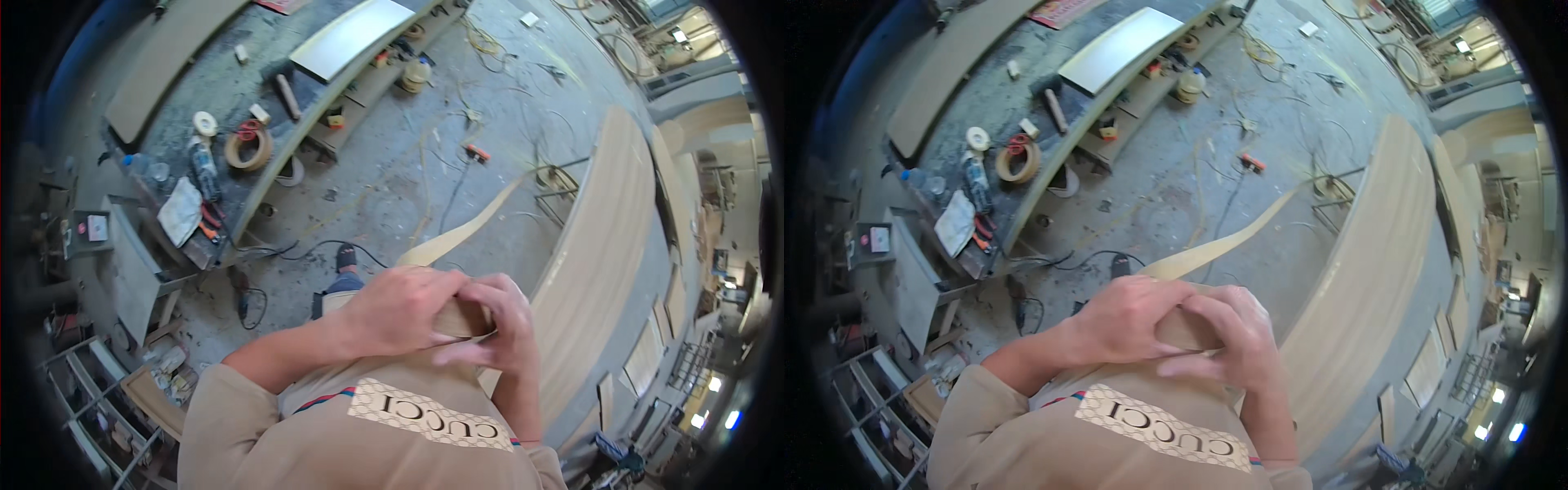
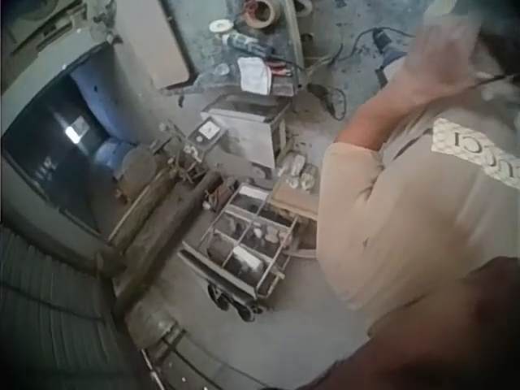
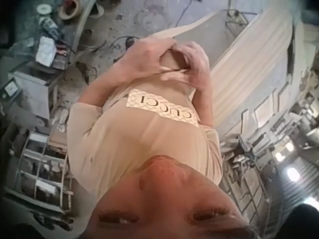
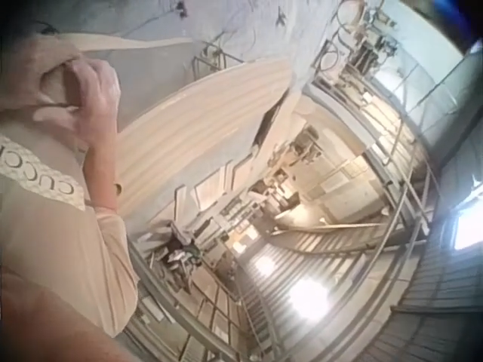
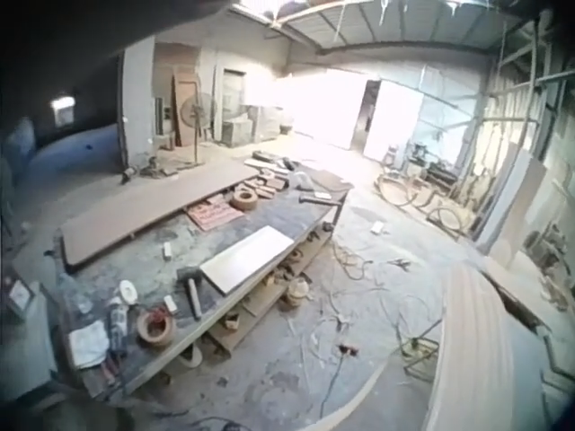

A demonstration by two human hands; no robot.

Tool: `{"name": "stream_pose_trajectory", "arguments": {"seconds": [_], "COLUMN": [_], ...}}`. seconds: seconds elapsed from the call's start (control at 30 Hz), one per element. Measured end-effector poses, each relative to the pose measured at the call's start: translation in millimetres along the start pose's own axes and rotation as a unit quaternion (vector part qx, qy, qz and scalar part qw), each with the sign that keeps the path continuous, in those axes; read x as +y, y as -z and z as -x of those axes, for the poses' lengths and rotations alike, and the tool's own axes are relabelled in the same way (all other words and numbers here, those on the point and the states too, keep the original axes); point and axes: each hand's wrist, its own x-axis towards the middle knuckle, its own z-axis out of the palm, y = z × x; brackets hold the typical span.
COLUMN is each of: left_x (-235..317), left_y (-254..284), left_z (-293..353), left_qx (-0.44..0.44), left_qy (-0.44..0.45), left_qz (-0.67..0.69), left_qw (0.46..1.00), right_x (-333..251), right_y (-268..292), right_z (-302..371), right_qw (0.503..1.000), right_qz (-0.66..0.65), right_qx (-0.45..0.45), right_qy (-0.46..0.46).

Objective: Applying veneer strips to a curved wooden panel and preparing to use a spray gun for finishing.

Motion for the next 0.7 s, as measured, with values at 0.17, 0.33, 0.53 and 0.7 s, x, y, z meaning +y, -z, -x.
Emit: {"name": "stream_pose_trajectory", "arguments": {"seconds": [0.17,0.33,0.53,0.7], "left_x": [3,4,48,94], "left_y": [-3,-32,-42,-40], "left_z": [-1,-20,-9,-16], "left_qx": [-0.005,0.086,0.096,0.024], "left_qy": [-0.106,-0.236,-0.108,-0.089], "left_qz": [0.013,0.170,0.088,-0.040], "left_qw": [0.994,0.953,0.986,0.995], "right_x": [2,14,25,14], "right_y": [23,37,53,70], "right_z": [22,46,58,72], "right_qw": [0.993,0.867,0.954,0.998], "right_qz": [0.005,-0.397,-0.191,-0.009], "right_qx": [0.046,0.236,0.226,0.061], "right_qy": [0.107,0.188,0.037,0.020]}}
